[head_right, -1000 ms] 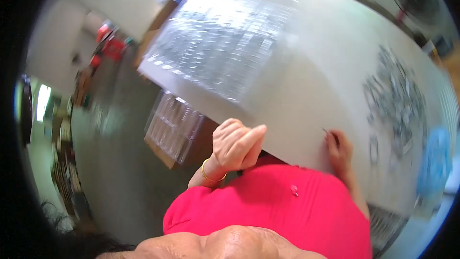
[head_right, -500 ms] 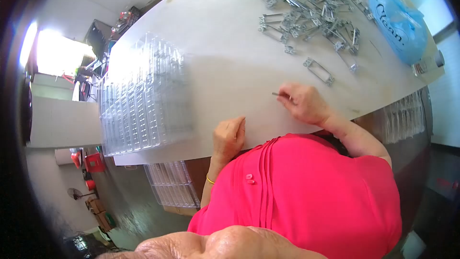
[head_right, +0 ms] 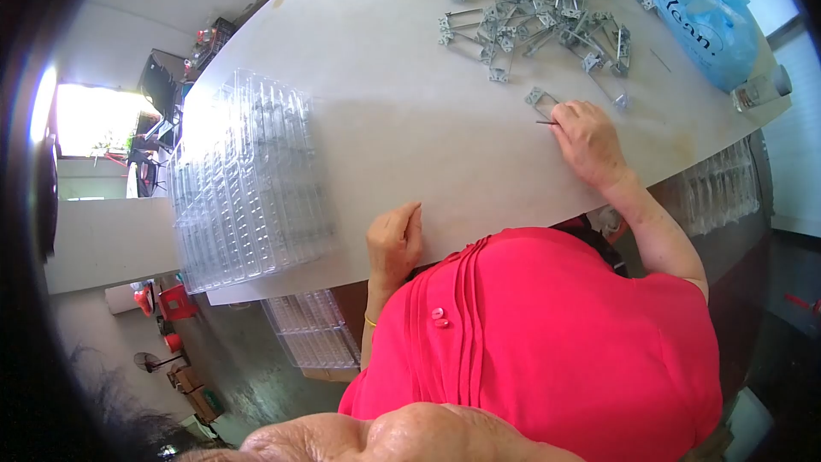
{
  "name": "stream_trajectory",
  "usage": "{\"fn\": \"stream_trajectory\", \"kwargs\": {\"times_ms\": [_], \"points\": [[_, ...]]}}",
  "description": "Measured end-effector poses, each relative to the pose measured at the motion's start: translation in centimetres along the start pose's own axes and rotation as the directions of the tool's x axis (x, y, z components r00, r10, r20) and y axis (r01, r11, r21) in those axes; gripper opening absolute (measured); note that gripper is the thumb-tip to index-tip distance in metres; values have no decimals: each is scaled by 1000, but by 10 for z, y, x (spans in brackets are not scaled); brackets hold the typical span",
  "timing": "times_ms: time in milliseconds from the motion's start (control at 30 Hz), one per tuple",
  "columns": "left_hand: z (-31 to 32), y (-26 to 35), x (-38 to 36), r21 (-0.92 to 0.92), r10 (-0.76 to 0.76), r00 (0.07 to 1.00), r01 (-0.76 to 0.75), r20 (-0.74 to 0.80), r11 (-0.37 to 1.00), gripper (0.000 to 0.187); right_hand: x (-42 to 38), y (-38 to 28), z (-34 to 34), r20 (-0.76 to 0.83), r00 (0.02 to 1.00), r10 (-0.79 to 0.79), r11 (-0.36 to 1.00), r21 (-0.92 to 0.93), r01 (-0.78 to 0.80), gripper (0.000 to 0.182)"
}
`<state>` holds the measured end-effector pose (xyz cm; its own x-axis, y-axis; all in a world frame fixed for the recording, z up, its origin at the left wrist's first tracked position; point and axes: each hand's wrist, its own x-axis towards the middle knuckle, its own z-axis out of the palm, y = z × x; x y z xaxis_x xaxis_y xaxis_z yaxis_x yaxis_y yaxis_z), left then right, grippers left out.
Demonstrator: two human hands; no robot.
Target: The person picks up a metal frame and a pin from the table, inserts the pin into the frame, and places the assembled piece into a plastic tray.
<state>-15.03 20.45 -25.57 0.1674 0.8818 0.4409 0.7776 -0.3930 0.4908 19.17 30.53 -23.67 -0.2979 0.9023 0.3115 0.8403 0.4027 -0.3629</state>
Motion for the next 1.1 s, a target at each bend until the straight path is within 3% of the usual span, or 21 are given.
{"fn": "stream_trajectory", "kwargs": {"times_ms": [167, 200, 267, 300, 367, 400, 433, 467, 500, 533, 567, 600, 633, 667, 800, 900, 967, 1033, 1100], "points": [[3, 4, 4, -32, -2, 1000, 2, -9, 999, 11, -1, -16, 7, -32, 989, -141, 986, 90, 144, 14], [3, 6, 6, -89, -40, 999, 43, 30, 995, 11, 0, -21, 11, -30, 989, -146, 985, 94, 148, 14], [6, 9, 9, -137, -85, 994, 93, 64, 986, 12, 2, -30, 18, 14, 977, -211, 939, 282, 198, 16], [9, 12, 11, -246, -151, 983, 172, 101, 954, 13, 5, -37, 19, 17, 975, -221, 935, 289, 207, 16], [13, 18, 15, -338, -227, 964, 261, 136, 904, 15, 10, -54, 19, 183, 975, -126, 852, 523, 12, 15], [14, 22, 20, -403, -296, 933, 356, 205, 843, 19, 13, -61, 21, 189, 971, -144, 846, 532, 22, 15], [13, 25, 25, -458, -357, 893, 448, 274, 768, 23, 16, -67, 23, 353, 936, -13, 636, 725, -264, 12], [11, 28, 31, -449, -377, 889, 458, 261, 767, 23, 19, -73, 26, 541, 839, 52, 332, 783, -526, 11], [8, 30, 38, -539, -431, 820, 572, 376, 618, 27, 22, -76, 31, 548, 836, 28, 331, 784, -525, 11], [6, 32, 43, -600, -454, 744, 666, 490, 443, 32, 24, -77, 35, 526, 850, -35, 192, 838, -511, 9], [5, 32, 47, -599, -474, 741, 668, 476, 441, 32, 27, -80, 40, 496, 864, -92, 46, 868, -494, 8], [5, 32, 50, -710, -426, 756, 637, 498, 300, 31, 30, -86, 41, 499, 859, -112, 44, 867, -497, 8], [5, 31, 52, -794, -372, 777, 590, 509, 146, 31, 30, -91, 40, 524, 835, -168, -84, 836, -542, 8], [6, 27, 52, -796, -385, 775, 588, 502, 147, 31, 30, -96, 40, 543, 809, -224, -206, 785, -584, 9], [4, 19, 49, -828, -404, 779, 554, 481, 82, 26, 29, -103, 46, 558, 794, -241, -259, 751, -607, 9], [-4, 16, 50, -820, -420, 772, 563, 478, 102, 25, 31, -104, 45, 568, 810, -147, -210, 782, -587, 10], [-7, 14, 50, -810, -422, 773, 570, 473, 137, 23, 35, -102, 42, 530, 848, -22, -56, 846, -530, 10], [-9, 13, 50, -766, -397, 777, 600, 489, 231, 20, 39, -102, 40, 507, 862, -14, 20, 862, -507, 9], [-4, 15, 47, -758, -375, 778, 607, 504, 240, 19, 43, -100, 42, 475, 879, -40, 103, 877, -470, 9]]}}
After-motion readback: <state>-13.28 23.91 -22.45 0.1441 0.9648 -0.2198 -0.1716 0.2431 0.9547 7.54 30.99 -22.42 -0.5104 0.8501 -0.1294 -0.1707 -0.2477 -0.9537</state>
